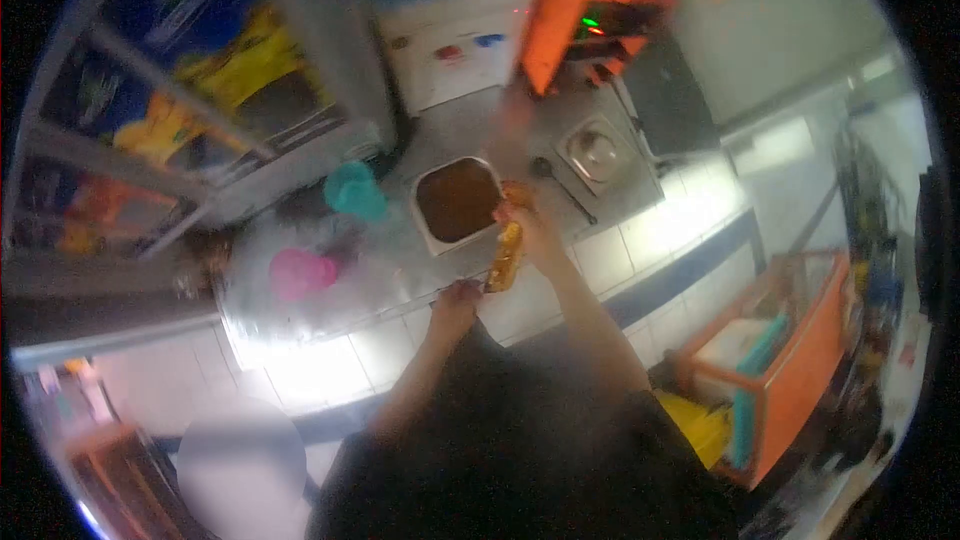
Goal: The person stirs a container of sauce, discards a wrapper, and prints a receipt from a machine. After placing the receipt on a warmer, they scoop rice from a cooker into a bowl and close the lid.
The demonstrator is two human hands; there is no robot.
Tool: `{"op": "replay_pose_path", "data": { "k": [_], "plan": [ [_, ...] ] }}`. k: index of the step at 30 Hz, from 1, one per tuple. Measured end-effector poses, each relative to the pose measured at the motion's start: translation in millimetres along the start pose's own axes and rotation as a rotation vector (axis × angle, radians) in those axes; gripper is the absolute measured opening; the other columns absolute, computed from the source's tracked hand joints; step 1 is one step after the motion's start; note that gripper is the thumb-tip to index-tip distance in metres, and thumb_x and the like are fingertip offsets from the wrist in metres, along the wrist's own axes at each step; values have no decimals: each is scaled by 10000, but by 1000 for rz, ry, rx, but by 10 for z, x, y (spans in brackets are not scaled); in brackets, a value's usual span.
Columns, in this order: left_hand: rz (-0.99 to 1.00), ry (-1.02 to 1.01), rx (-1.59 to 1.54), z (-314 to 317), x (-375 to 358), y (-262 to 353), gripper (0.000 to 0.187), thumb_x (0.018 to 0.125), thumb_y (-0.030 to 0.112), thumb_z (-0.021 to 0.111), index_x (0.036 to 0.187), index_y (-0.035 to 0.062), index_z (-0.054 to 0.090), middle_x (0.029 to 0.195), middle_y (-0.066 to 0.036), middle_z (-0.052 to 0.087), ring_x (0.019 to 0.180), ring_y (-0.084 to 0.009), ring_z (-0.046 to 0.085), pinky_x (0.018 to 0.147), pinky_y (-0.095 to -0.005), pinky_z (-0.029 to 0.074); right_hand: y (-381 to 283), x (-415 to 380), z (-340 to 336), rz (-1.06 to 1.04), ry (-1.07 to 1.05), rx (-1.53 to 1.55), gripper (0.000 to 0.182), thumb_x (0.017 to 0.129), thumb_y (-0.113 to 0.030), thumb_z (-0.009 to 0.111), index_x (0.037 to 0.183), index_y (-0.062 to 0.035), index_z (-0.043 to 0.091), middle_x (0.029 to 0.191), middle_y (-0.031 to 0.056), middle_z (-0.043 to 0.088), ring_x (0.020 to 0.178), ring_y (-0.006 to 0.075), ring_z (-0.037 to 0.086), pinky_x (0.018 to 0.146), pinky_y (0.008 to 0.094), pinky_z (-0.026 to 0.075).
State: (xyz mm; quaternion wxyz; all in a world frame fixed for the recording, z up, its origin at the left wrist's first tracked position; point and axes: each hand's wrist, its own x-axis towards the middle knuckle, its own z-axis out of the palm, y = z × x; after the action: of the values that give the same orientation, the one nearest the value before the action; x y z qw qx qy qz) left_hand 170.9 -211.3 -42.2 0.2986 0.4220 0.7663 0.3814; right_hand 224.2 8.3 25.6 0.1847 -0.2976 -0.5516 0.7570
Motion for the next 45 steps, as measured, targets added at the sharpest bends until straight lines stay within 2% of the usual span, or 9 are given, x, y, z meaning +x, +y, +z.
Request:
{"op": "replay_pose_path", "data": {
  "k": [3, 5, 9, 13, 19, 28, 32, 37, 45],
  "plan": [
    [-247, 294, -713, 61, -25, 658, 454, 983, 436, 469, 1234, 68, 555, 1237, -90, 568, 1093, -196, 543, 905, -386, 465, -428, -521, -141, -61, -135, 247, 363, 933, -88, 523, 1290, -51, 468, 1250, 106, 601, 1040, 190, 606, 929, 318, 456],
    [-15, 292, -631, 191, 37, 880, 548, 971, 499, 452, 1289, 55, 500, 1283, -81, 512, 1132, -189, 494, 940, -378, 436, -372, -715, -336, -706, -117, -48, 390, 914, -29, 520, 1298, -56, 458, 1237, 88, 614, 1090, 190, 588, 953, 332, 449],
    [311, -135, -475, 462, -243, 2251, 689, 890, 401, 656, 1399, 13, 401, 1350, -135, 476, 1248, -260, 455, 1040, -399, 360, -1161, -2191, -878, -426, 17, 215, 496, 890, -3, 519, 1365, -35, 378, 1279, 96, 589, 1182, 191, 528, 994, 363, 414],
    [431, -489, -270, 1375, -569, 3091, 688, 876, 409, 682, 1358, -9, 426, 1263, -125, 525, 1160, -245, 510, 957, -387, 414, -1008, -3452, -1660, -713, 471, -185, 488, 889, -79, 572, 1354, -53, 425, 1245, 118, 582, 1157, 240, 540, 989, 382, 414],
    [626, -855, -126, 3016, -1298, 3679, 537, 869, 271, 715, 1282, 18, 482, 1172, -112, 559, 1073, -202, 575, 854, -327, 498, -523, -5493, -2469, -553, 935, -250, 399, 894, -140, 614, 1279, -82, 524, 1305, 144, 510, 1182, 277, 524, 1028, 396, 392],
    [691, -1238, -108, 5022, -2213, 4413, 543, 815, 94, 754, 1251, -31, 457, 1094, -181, 647, 936, -203, 668, 755, -304, 551, 466, -7061, -3227, -650, 1471, 89, 685, 878, -74, 612, 1463, -51, 256, 1401, 132, 448, 1300, 222, 418, 1105, 372, 312],
    [743, -1311, -380, 5829, -2371, 4633, 506, 834, 62, 726, 1247, -29, 448, 1072, -189, 649, 947, -216, 665, 764, -313, 552, 588, -7481, -3695, -494, 1597, 67, 726, 840, 1, 608, 1468, -58, 250, 1395, 122, 456, 1304, 203, 408, 1088, 371, 329],
    [277, -1474, -436, 6653, -2422, 5041, 481, 857, 60, 695, 1259, -30, 446, 1111, -191, 645, 963, -229, 666, 792, -317, 547, 920, -8071, -4306, -385, 1794, 374, 779, 765, 92, 589, 1440, -89, 246, 1393, 119, 461, 1235, 206, 452, 988, 352, 406],
    [543, -1240, -97, 7806, -2296, 5275, 416, 901, 114, 624, 1268, 2, 465, 1161, -160, 587, 1036, -226, 617, 845, -315, 517, 2212, -9289, -5404, -535, 1987, 640, 618, 785, 48, 548, 1333, -67, 286, 1313, 152, 495, 1073, 236, 553, 853, 348, 485]
  ]
}}
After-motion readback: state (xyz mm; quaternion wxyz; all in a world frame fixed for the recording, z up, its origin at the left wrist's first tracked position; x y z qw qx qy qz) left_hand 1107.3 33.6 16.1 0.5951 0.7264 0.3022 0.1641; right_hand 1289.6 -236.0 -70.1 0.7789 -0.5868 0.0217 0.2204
